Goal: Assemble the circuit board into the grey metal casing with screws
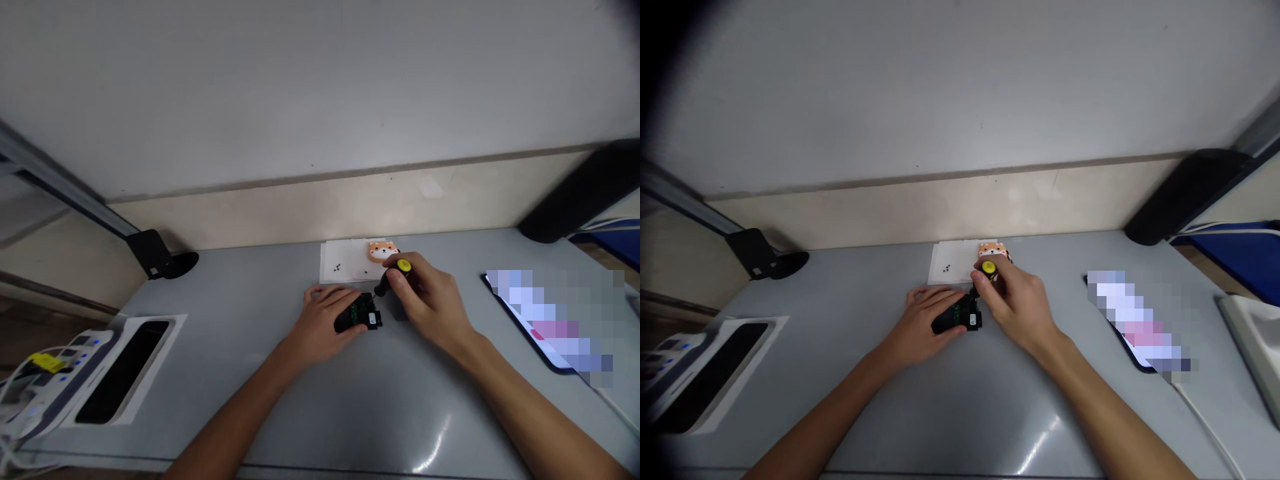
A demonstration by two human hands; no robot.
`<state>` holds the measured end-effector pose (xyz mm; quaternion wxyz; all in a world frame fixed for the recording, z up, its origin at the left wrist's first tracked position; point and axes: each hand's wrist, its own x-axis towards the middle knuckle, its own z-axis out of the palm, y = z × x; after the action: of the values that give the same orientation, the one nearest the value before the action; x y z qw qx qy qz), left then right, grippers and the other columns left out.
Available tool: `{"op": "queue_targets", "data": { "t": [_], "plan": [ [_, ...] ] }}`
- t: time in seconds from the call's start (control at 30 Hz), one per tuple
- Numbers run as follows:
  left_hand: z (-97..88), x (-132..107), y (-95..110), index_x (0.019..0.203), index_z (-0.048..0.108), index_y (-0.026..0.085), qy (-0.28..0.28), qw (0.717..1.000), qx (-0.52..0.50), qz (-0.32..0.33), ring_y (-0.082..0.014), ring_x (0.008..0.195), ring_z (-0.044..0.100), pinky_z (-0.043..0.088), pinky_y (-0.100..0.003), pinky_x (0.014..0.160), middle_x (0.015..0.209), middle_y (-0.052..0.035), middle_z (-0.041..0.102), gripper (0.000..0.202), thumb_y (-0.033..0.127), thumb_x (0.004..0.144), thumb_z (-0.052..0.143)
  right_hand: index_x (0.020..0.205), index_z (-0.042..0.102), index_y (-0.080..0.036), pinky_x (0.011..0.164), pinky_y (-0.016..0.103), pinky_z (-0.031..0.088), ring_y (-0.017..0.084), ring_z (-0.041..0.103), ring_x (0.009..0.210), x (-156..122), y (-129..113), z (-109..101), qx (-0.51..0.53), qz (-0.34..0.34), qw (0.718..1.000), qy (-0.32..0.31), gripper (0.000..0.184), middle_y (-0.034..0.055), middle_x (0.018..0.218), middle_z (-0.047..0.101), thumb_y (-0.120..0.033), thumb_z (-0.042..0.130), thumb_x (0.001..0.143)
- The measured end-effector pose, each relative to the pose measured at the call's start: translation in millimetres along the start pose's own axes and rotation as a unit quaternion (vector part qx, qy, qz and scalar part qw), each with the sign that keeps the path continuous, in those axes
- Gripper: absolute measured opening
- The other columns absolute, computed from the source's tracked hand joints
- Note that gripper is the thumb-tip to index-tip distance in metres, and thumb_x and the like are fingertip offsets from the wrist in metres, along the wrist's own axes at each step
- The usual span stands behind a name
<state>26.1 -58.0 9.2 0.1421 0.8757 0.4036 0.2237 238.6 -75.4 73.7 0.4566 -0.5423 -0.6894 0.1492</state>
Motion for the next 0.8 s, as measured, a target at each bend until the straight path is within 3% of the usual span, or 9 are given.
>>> {"op": "queue_targets", "data": {
  "t": [0.3,0.8],
  "plan": [
    [-0.7,-0.1,0.8,0.138,0.064,0.029,-0.024,0.999,0.008,-0.023,-0.0295,0.132,0.059,0.036,-0.053,0.118,0.138,-0.0078,0.069,0.045,0.044,0.096,0.07,0.095,0.067,-0.022,0.054,0.025,0.041,0.013,0.056,0.053,-0.3,1.8,-0.4,-0.013,-0.018,1.0,-0.004,0.024,-0.0001,0.067,0.069,-0.041,0.053,0.098],
    [0.5,-0.6,0.5,0.138,0.063,0.029,-0.02,1.0,-0.004,-0.02,-0.0295,0.134,0.058,0.036,-0.052,0.117,0.141,-0.0077,0.068,0.045,0.044,0.096,0.07,0.095,0.067,-0.022,0.052,0.025,0.038,0.012,0.053,0.05,0.2,0.0,0.7,-0.019,-0.034,0.999,0.001,0.024,-0.002,0.062,0.064,-0.041,0.053,0.099]
  ]
}}
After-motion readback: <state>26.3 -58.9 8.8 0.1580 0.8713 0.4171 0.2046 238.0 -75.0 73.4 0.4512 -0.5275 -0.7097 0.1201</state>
